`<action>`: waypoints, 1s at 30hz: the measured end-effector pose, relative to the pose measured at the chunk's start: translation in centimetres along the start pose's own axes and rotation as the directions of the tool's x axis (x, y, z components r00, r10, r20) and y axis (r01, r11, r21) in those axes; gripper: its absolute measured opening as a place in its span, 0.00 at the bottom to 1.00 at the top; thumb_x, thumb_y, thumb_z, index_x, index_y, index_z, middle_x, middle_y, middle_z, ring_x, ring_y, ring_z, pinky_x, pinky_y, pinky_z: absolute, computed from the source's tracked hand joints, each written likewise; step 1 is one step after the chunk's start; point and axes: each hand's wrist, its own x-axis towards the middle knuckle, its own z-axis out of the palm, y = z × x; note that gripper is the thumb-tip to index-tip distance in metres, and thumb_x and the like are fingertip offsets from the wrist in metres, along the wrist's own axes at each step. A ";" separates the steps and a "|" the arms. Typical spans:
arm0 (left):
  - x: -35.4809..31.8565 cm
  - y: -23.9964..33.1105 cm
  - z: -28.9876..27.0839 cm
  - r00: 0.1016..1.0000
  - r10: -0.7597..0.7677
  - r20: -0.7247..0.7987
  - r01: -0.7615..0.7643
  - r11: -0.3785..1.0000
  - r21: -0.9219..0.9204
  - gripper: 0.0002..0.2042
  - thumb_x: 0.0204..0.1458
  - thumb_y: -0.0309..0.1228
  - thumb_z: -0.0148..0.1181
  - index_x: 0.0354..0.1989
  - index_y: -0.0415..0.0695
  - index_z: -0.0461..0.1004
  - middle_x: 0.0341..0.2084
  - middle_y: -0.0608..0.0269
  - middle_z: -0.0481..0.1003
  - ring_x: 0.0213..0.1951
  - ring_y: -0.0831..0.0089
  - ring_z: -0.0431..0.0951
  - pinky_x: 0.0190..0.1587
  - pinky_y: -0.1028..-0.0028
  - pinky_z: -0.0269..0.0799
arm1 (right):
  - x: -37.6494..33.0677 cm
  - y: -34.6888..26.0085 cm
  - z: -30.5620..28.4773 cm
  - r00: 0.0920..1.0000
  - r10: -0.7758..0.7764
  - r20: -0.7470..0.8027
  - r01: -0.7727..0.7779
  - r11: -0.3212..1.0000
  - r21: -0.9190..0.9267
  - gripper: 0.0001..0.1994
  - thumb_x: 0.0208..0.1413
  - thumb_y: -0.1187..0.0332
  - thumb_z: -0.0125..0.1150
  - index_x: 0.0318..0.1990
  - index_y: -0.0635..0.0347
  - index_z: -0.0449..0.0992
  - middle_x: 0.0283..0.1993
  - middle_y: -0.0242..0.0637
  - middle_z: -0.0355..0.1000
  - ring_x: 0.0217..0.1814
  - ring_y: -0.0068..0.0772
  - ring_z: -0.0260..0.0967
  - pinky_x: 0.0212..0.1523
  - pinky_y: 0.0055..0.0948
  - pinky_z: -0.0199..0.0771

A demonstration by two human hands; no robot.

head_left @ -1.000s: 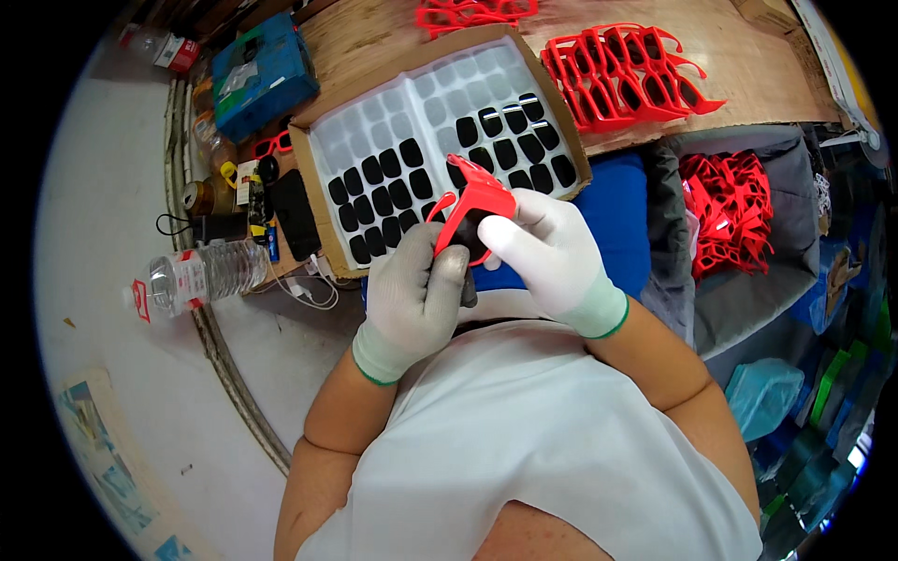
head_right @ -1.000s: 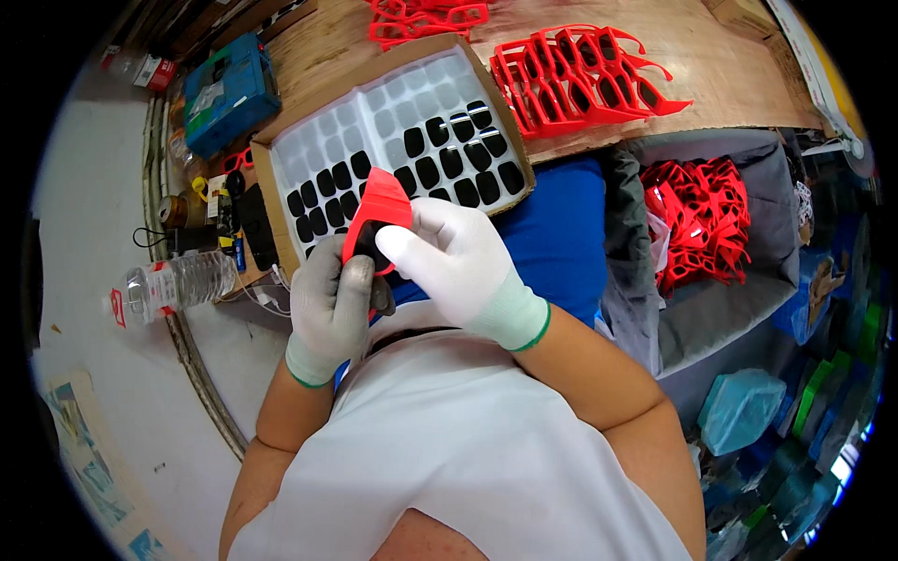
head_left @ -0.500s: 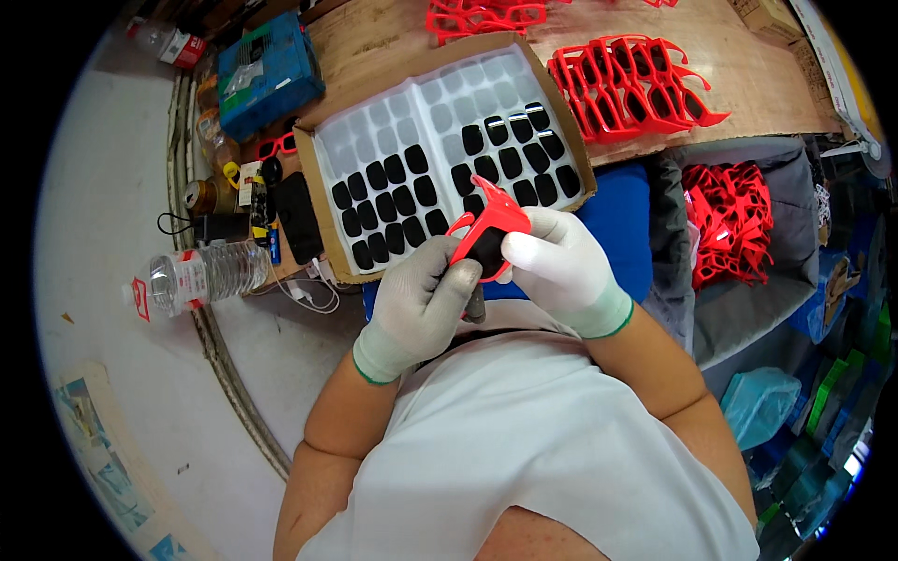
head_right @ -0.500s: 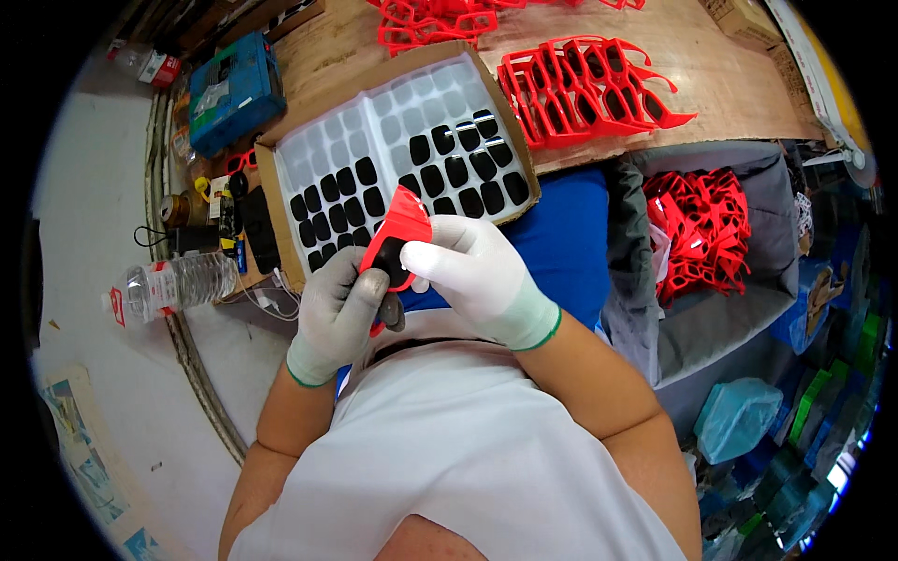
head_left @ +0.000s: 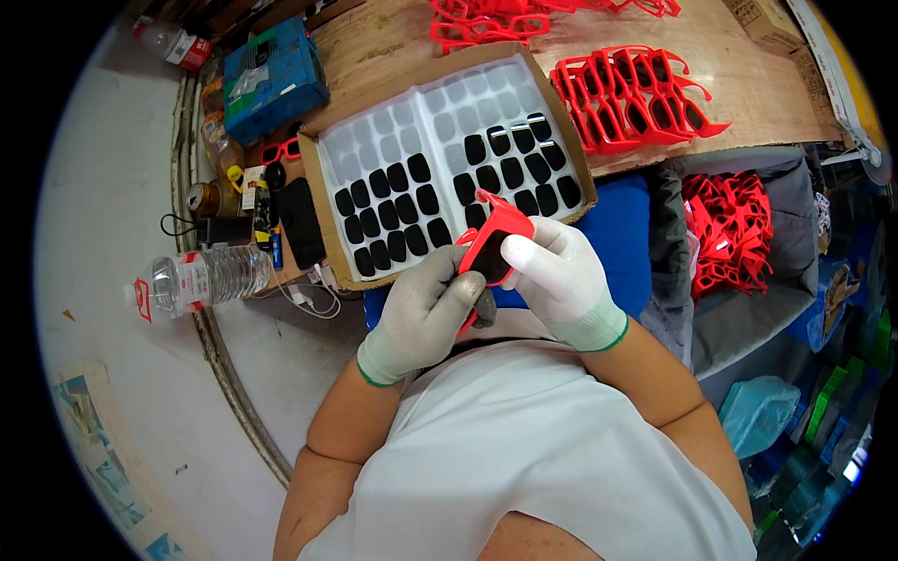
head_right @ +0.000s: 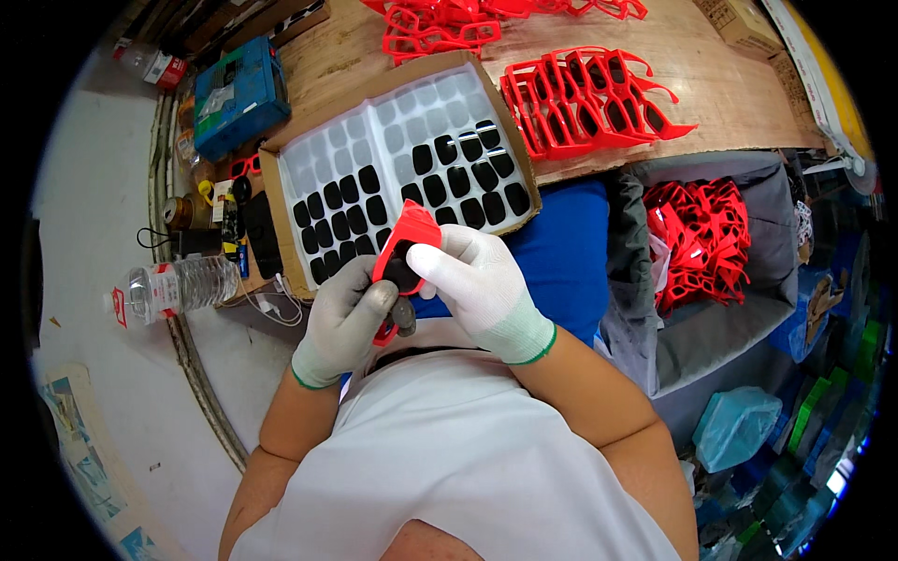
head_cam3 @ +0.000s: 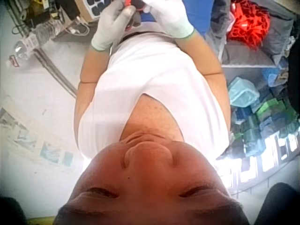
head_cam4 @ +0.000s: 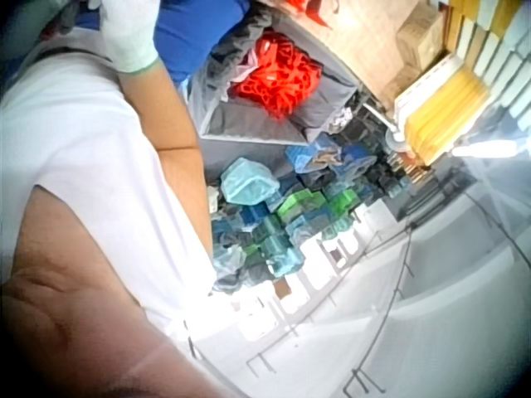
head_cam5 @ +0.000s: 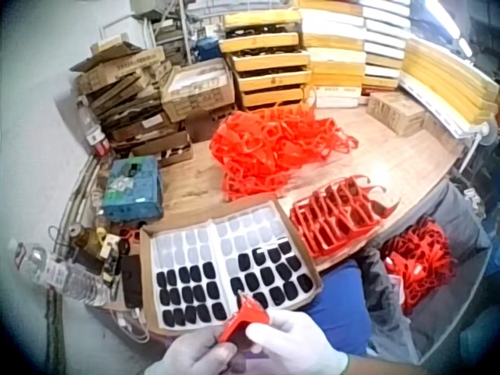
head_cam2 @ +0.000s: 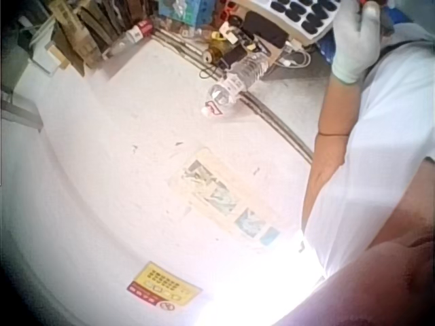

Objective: The person repeatedly picks up red plastic frames and black lenses from a tray, inserts each lens into the frame by hand, and places the completed sunglasses on the table. The process is repeated for multiple units throughout the clip.

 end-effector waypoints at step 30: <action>-0.3 3.4 1.1 0.982 0.078 -0.173 -0.006 0.926 0.378 0.09 0.59 0.28 0.56 0.40 0.34 0.73 0.18 0.56 0.74 0.19 0.69 0.76 0.26 0.70 0.70 | -0.5 -2.4 0.7 0.974 -0.215 0.074 0.218 0.792 -0.570 0.10 0.58 0.67 0.63 0.31 0.66 0.78 0.24 0.32 0.72 0.25 0.19 0.64 0.27 0.24 0.65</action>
